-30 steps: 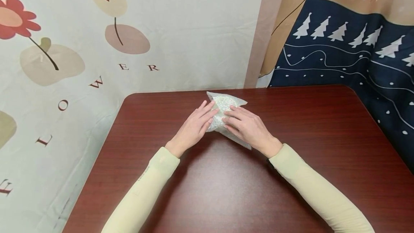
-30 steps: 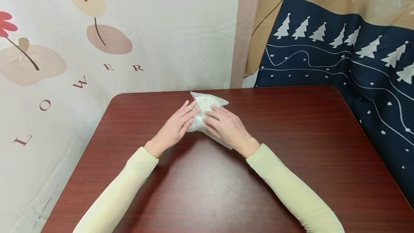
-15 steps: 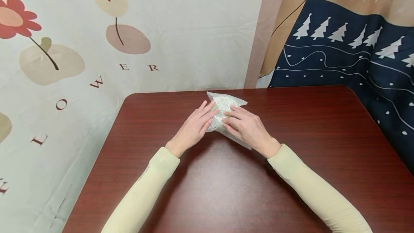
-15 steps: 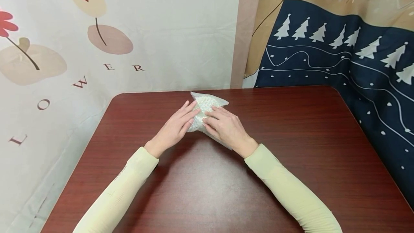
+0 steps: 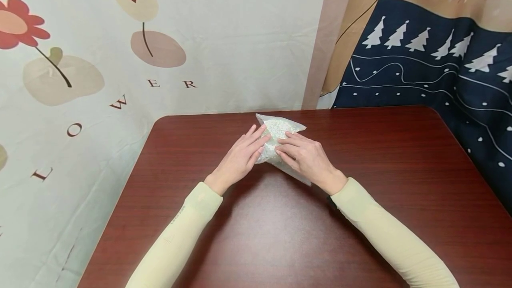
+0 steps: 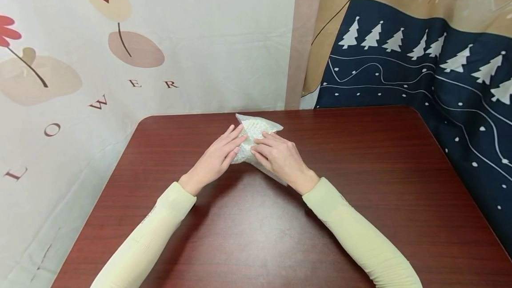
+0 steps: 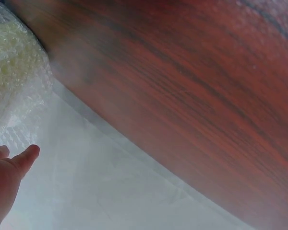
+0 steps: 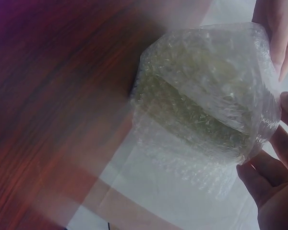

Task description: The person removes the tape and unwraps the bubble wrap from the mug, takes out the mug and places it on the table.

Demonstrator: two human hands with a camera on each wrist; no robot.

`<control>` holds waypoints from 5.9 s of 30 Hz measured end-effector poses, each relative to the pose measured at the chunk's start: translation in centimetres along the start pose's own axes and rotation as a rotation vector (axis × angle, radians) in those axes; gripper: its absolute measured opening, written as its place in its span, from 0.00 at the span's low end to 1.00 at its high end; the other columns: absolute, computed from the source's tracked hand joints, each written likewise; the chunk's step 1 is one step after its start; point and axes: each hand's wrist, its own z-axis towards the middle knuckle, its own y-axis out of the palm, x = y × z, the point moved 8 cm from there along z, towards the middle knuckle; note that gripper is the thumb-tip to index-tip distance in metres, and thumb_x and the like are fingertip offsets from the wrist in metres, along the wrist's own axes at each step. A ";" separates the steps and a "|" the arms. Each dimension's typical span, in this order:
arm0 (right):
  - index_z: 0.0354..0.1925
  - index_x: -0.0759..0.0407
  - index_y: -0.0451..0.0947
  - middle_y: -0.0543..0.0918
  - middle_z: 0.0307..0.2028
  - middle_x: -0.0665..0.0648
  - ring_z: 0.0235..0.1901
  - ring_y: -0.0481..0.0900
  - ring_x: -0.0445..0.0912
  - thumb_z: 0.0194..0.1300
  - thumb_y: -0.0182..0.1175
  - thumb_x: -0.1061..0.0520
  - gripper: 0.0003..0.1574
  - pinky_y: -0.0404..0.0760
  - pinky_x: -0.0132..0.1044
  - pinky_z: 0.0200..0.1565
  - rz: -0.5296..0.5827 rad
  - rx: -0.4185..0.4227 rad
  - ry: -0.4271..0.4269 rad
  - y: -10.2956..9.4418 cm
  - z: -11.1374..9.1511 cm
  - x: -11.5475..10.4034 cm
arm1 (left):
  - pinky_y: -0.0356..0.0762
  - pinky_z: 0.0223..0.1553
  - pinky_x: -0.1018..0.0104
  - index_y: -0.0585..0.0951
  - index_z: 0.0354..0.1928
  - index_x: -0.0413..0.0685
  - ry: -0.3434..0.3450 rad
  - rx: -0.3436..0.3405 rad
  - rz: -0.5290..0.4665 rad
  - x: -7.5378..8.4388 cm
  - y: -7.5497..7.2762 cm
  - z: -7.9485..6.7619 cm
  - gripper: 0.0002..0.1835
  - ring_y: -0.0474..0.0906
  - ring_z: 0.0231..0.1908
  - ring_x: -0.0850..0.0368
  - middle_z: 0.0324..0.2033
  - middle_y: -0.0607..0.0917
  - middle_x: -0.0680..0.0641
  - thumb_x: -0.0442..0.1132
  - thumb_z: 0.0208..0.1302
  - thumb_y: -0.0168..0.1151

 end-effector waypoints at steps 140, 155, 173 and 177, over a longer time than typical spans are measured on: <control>0.65 0.60 0.80 0.83 0.61 0.62 0.58 0.83 0.55 0.70 0.68 0.48 0.31 0.80 0.53 0.58 0.330 -0.242 0.693 0.1 -0.7 7.4 | 0.66 0.71 0.55 0.70 0.77 0.51 -0.118 -0.011 -0.156 -0.2 -0.2 -0.2 0.28 0.68 0.72 0.55 0.77 0.66 0.53 0.50 0.80 0.54; 0.50 0.63 0.81 0.85 0.57 0.63 0.55 0.85 0.55 0.73 0.64 0.56 0.13 0.81 0.51 0.58 0.399 -0.169 0.778 -0.1 -0.7 7.3 | 0.74 0.62 0.46 0.54 0.83 0.54 -0.214 0.070 -0.377 -1.6 -0.5 0.2 0.37 0.68 0.72 0.56 0.71 0.75 0.54 0.49 0.79 0.54; 0.50 0.59 0.69 0.81 0.35 0.58 0.33 0.76 0.49 0.81 0.53 0.59 0.05 0.73 0.42 0.36 0.329 -0.163 0.707 -0.2 -1.7 7.2 | 0.74 0.62 0.47 0.53 0.83 0.58 -0.220 0.134 -0.437 -1.9 -0.7 0.2 0.41 0.77 0.65 0.54 0.68 0.79 0.55 0.70 0.77 0.42; 0.49 0.57 0.69 0.77 0.33 0.55 0.30 0.73 0.48 0.80 0.53 0.60 0.03 0.72 0.40 0.34 0.320 -0.160 0.679 -0.7 -2.1 7.2 | 0.74 0.62 0.46 0.54 0.82 0.55 -0.212 0.142 -0.430 -1.9 -0.8 0.4 0.41 0.77 0.65 0.52 0.66 0.81 0.54 0.69 0.78 0.42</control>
